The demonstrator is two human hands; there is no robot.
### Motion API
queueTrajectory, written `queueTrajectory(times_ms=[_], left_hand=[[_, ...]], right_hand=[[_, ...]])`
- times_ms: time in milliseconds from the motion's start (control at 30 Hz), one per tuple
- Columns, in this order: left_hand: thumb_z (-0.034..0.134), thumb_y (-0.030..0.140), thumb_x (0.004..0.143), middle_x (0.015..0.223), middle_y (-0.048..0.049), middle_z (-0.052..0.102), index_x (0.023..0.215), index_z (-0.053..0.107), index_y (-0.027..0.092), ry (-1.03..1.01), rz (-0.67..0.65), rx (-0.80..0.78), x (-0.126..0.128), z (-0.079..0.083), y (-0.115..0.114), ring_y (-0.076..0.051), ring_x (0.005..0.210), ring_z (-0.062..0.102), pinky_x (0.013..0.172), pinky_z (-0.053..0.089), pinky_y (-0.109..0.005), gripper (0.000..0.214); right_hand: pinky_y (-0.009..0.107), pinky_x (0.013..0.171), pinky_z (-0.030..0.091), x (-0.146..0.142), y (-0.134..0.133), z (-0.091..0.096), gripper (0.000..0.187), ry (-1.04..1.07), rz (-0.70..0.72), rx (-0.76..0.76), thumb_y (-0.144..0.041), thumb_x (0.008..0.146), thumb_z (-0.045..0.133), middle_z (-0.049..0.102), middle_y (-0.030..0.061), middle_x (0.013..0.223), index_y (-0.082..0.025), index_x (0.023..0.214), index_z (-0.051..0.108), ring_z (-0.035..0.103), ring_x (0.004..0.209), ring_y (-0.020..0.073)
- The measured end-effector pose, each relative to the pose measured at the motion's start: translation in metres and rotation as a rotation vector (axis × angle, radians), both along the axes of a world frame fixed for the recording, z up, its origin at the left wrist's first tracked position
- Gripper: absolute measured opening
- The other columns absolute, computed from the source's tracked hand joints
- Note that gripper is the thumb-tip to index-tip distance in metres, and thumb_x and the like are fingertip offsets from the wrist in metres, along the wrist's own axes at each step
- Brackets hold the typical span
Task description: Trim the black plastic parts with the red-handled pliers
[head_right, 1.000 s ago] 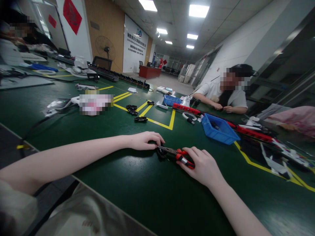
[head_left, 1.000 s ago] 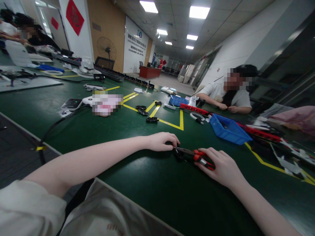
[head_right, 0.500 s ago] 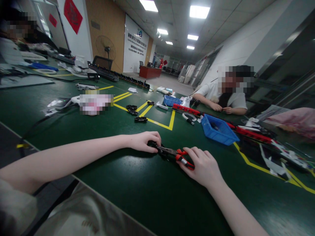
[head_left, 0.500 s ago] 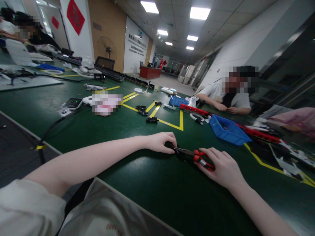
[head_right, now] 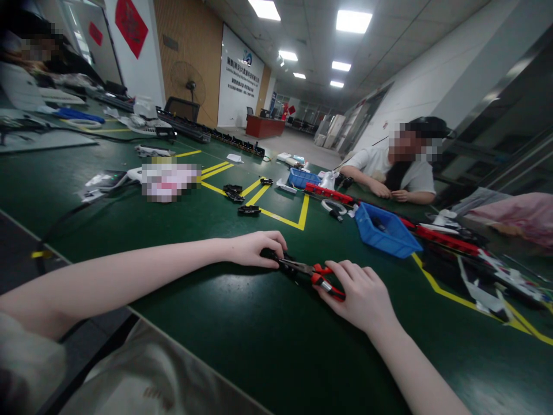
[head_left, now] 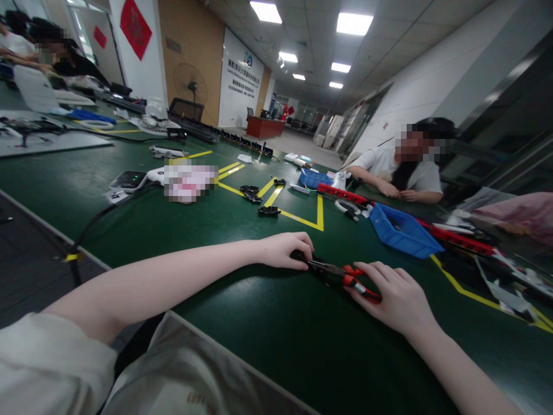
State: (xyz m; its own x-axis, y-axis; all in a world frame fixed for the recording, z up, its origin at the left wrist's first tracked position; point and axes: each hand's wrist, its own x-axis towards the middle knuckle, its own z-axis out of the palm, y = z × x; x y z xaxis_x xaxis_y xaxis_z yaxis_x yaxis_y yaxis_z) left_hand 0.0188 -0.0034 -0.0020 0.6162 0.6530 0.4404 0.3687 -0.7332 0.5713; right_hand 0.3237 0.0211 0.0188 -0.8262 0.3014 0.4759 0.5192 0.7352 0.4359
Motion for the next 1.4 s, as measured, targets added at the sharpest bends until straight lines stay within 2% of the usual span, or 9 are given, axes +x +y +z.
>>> queueTrajectory(times_ms=[233, 767, 1067, 1233, 1400], left_hand=[[0.073, 0.023, 0.083, 0.103, -0.0066, 0.060, 0.094, 0.072, 0.015, 0.029, 0.017, 0.006, 0.000, -0.003, 0.004, -0.017, 0.097, 0.061, 0.091, 0.047, -0.027, 0.013], [0.071, 0.022, 0.084, 0.112, -0.0089, 0.059, 0.093, 0.071, 0.014, 0.009, 0.013, 0.026, 0.001, -0.002, 0.001, -0.019, 0.103, 0.061, 0.095, 0.047, -0.030, 0.012], [0.071, 0.022, 0.085, 0.107, -0.0078, 0.061, 0.093, 0.072, 0.015, 0.009, 0.004, -0.002, 0.000, -0.002, 0.003, -0.018, 0.100, 0.061, 0.091, 0.048, -0.029, 0.011], [0.073, 0.021, 0.083, 0.105, -0.0065, 0.060, 0.092, 0.073, 0.016, 0.024, 0.017, -0.031, -0.001, 0.001, 0.002, -0.018, 0.098, 0.061, 0.088, 0.048, -0.028, 0.011], [0.072, 0.022, 0.084, 0.105, -0.0068, 0.060, 0.094, 0.073, 0.016, 0.030, 0.014, -0.024, -0.001, 0.001, 0.002, -0.018, 0.098, 0.061, 0.088, 0.048, -0.029, 0.012]], right_hand=[[0.032, 0.067, 0.041, 0.001, -0.001, 0.000, 0.040, -0.010, 0.019, 0.046, -0.045, 0.089, 0.057, 0.068, 0.0109, 0.093, -0.011, 0.109, 0.064, 0.060, 0.073, 0.0198], [0.037, 0.080, 0.044, 0.000, -0.002, 0.000, 0.041, 0.051, 0.018, 0.025, -0.043, 0.086, 0.061, 0.070, 0.0115, 0.098, -0.013, 0.114, 0.062, 0.065, 0.087, 0.0240], [0.033, 0.071, 0.046, 0.003, -0.001, -0.005, 0.036, 0.033, 0.003, 0.006, -0.038, 0.088, 0.058, 0.067, 0.0121, 0.097, -0.012, 0.112, 0.060, 0.063, 0.083, 0.0228], [0.033, 0.071, 0.047, 0.007, 0.002, -0.009, 0.036, 0.014, -0.031, 0.006, -0.025, 0.081, 0.057, 0.066, 0.0118, 0.100, -0.013, 0.115, 0.059, 0.062, 0.086, 0.0238], [0.033, 0.070, 0.046, 0.006, 0.001, -0.007, 0.037, 0.003, -0.042, 0.012, -0.024, 0.080, 0.057, 0.065, 0.0118, 0.100, -0.013, 0.115, 0.059, 0.062, 0.084, 0.0236]])
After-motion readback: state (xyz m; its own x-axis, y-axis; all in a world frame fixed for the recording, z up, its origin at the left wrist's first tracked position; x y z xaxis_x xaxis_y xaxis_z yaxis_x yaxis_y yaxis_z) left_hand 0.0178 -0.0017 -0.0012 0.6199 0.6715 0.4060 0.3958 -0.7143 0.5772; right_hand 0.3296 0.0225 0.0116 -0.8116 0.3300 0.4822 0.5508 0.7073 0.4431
